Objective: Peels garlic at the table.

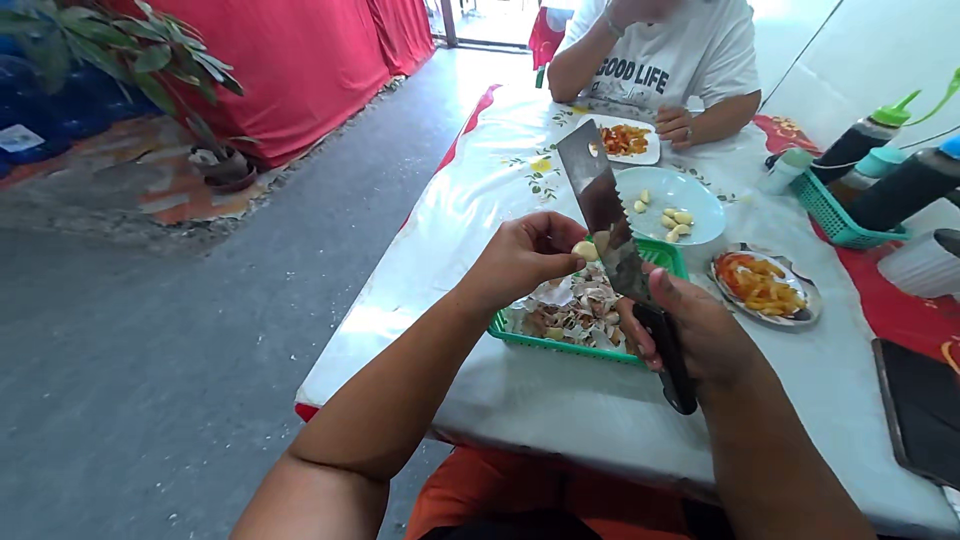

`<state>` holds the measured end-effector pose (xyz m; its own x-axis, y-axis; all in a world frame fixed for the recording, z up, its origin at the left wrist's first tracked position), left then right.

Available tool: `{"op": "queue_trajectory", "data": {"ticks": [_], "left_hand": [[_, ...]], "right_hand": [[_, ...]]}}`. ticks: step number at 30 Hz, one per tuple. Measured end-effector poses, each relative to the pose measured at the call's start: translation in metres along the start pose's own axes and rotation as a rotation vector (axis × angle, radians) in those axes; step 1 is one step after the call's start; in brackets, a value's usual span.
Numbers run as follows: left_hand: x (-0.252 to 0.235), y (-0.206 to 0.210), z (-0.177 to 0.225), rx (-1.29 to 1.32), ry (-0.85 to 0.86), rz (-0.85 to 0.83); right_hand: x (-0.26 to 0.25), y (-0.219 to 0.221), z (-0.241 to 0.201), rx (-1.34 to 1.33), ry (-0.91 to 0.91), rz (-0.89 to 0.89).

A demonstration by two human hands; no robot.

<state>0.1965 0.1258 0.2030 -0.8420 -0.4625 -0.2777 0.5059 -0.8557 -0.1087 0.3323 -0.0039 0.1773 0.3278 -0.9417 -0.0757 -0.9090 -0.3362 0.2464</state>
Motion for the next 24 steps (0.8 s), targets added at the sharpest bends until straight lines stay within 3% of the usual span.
{"op": "queue_trajectory", "data": {"ticks": [11, 16, 24], "left_hand": [[0.002, -0.002, 0.001, -0.012, 0.003, 0.042], [0.000, -0.006, -0.006, 0.153, -0.001, 0.045], [-0.001, -0.004, -0.008, 0.243, -0.046, 0.053]], "right_hand": [[0.001, -0.006, -0.005, -0.023, -0.059, 0.077], [0.004, -0.008, -0.005, -0.100, -0.056, 0.122], [-0.002, 0.004, 0.002, -0.086, -0.031, -0.035]]}}
Point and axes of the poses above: each hand's wrist, its own x-axis away from the middle knuckle, its own y-axis out of the palm, z = x × y, the point moved 6 cm from there along -x, towards the middle knuckle, and after that the axes turned 10 degrees about -z, right-handed, at the moved point
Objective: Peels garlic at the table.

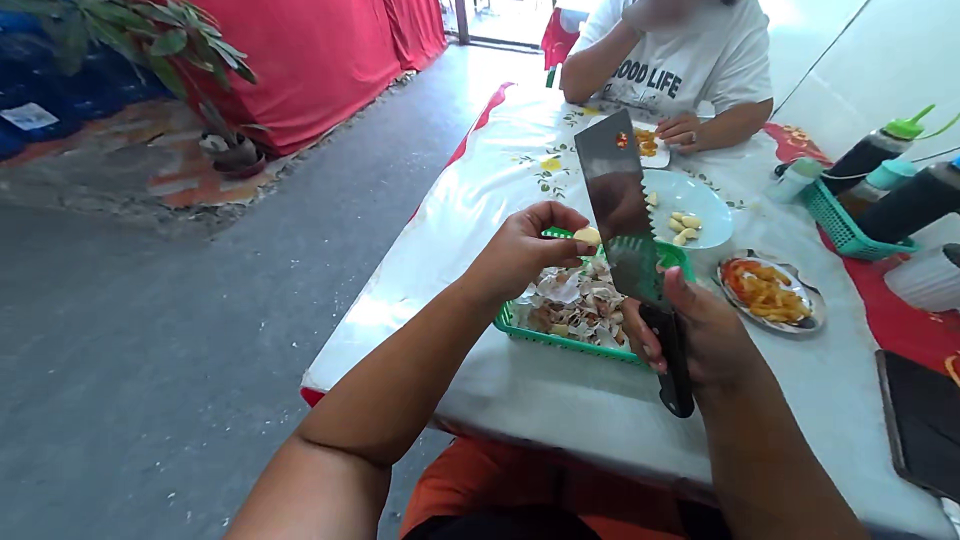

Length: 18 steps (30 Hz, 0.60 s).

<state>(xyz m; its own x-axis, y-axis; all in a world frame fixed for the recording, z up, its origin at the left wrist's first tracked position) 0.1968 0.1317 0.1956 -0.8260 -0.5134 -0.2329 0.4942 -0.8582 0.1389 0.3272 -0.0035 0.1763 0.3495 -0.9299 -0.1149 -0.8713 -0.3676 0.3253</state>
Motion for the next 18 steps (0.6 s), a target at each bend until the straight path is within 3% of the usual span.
{"op": "queue_trajectory", "data": {"ticks": [10, 14, 18], "left_hand": [[0.001, -0.003, 0.001, -0.057, 0.014, -0.018], [-0.011, -0.023, 0.018, -0.216, -0.014, 0.006], [-0.057, -0.025, 0.021, -0.476, -0.133, -0.004]], "right_hand": [[-0.001, 0.001, 0.002, 0.026, -0.002, 0.095], [0.003, 0.005, -0.001, 0.033, -0.025, 0.043], [0.008, 0.009, -0.015, 0.068, -0.081, 0.036]]}}
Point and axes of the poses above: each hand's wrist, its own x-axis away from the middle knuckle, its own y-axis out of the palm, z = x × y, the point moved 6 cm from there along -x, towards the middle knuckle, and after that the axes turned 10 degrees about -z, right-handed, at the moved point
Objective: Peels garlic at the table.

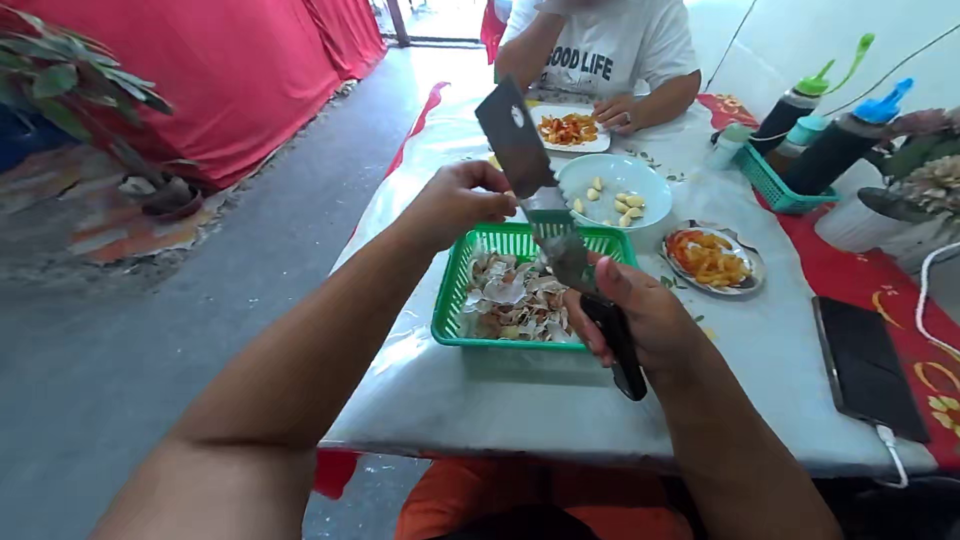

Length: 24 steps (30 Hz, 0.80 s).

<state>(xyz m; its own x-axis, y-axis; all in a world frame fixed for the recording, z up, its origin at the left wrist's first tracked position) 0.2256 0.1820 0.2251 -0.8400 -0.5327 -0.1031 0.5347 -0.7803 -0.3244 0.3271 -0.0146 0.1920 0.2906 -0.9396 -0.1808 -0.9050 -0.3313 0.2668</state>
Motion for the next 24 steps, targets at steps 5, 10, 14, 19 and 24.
{"op": "queue_trajectory", "data": {"ticks": [5, 10, 14, 19, 24], "left_hand": [[-0.076, 0.047, 0.015, -0.553, -0.046, -0.182], [-0.122, 0.096, 0.021, -0.800, 0.036, -0.275], [-0.133, 0.105, 0.017, -0.820, 0.066, -0.291], [-0.100, 0.056, 0.033, -0.657, 0.042, -0.164], [-0.044, 0.008, 0.026, -0.404, 0.026, 0.015]], "right_hand": [[0.017, -0.026, -0.027, -0.127, -0.199, 0.082], [0.018, -0.038, -0.024, -0.167, -0.208, 0.083], [0.015, -0.045, -0.018, -0.185, -0.190, 0.094], [0.015, -0.044, -0.021, -0.213, -0.199, 0.108], [0.011, -0.044, -0.022, -0.156, -0.180, 0.120]]}}
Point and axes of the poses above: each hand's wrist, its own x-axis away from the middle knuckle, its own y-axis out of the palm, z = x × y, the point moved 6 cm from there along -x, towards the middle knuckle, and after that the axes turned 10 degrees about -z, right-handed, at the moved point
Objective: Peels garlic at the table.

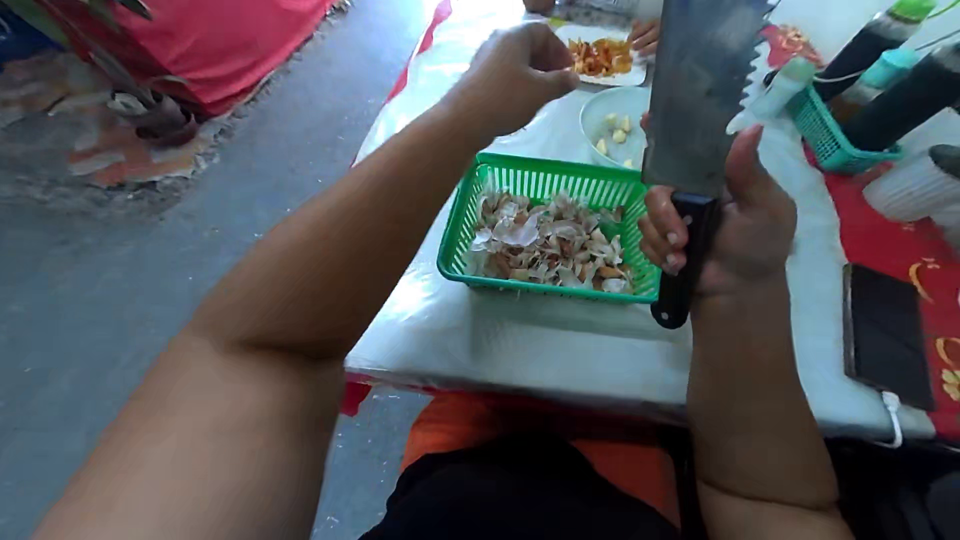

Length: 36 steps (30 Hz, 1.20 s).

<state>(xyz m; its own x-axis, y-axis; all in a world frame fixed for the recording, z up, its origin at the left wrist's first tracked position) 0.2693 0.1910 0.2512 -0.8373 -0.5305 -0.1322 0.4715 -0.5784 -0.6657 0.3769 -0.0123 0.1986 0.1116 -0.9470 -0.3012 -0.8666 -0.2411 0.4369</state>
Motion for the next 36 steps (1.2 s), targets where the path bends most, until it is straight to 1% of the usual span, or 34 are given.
{"op": "queue_trajectory", "data": {"ticks": [2, 4, 6, 7, 9, 11, 13, 14, 15, 17, 19, 22, 25, 27, 30, 33, 36], "left_hand": [[0.040, -0.018, 0.000, -0.040, 0.034, 0.050], [0.096, -0.030, -0.008, -0.146, 0.038, 0.102], [0.158, -0.037, -0.026, -0.261, 0.014, 0.159], [0.188, -0.036, -0.040, -0.318, 0.007, 0.183], [0.245, -0.032, -0.069, -0.439, -0.060, 0.249], [0.293, -0.025, -0.098, -0.502, -0.229, 0.322], [0.323, -0.016, -0.128, -0.486, -0.404, 0.387], [0.333, -0.009, -0.139, -0.489, -0.469, 0.419], [0.338, -0.003, -0.144, -0.524, -0.505, 0.456], [0.342, 0.005, -0.150, -0.590, -0.493, 0.523], [0.338, 0.003, -0.154, -0.636, -0.473, 0.514], [0.337, 0.003, -0.156, -0.680, -0.496, 0.416], [0.338, 0.003, -0.158, -0.707, -0.511, 0.346], [0.337, 0.003, -0.158, -0.720, -0.509, 0.323], [0.337, 0.004, -0.154, -0.711, -0.507, 0.330], [0.335, 0.005, -0.149, -0.700, -0.507, 0.327], [0.338, 0.005, -0.149, -0.698, -0.487, 0.341]], "right_hand": [[-0.002, 0.000, 0.001, 0.003, 0.027, 0.008], [0.000, 0.004, 0.003, 0.046, 0.087, 0.013], [0.001, 0.007, 0.004, 0.132, 0.174, 0.033], [0.002, 0.009, 0.004, 0.234, 0.229, 0.045], [0.003, 0.015, -0.005, 0.593, 0.350, 0.021], [0.000, 0.019, -0.014, 1.036, 0.504, -0.038], [-0.006, 0.020, -0.014, 1.416, 0.659, -0.141], [-0.010, 0.021, -0.009, 1.553, 0.706, -0.199], [-0.014, 0.021, -0.003, 1.669, 0.751, -0.249], [-0.019, 0.020, 0.010, 1.892, 0.772, -0.287], [-0.026, 0.017, 0.013, 2.016, 0.780, -0.318], [-0.038, 0.014, 0.013, 1.998, 0.841, -0.455], [-0.052, 0.020, 0.004, 1.938, 0.894, -0.588], [-0.058, 0.023, 0.002, 1.921, 0.900, -0.649], [-0.060, 0.026, 0.011, 1.919, 0.922, -0.712], [-0.058, 0.037, 0.013, 1.924, 0.934, -0.707], [-0.053, 0.050, 0.007, 1.957, 0.874, -0.581]]}}
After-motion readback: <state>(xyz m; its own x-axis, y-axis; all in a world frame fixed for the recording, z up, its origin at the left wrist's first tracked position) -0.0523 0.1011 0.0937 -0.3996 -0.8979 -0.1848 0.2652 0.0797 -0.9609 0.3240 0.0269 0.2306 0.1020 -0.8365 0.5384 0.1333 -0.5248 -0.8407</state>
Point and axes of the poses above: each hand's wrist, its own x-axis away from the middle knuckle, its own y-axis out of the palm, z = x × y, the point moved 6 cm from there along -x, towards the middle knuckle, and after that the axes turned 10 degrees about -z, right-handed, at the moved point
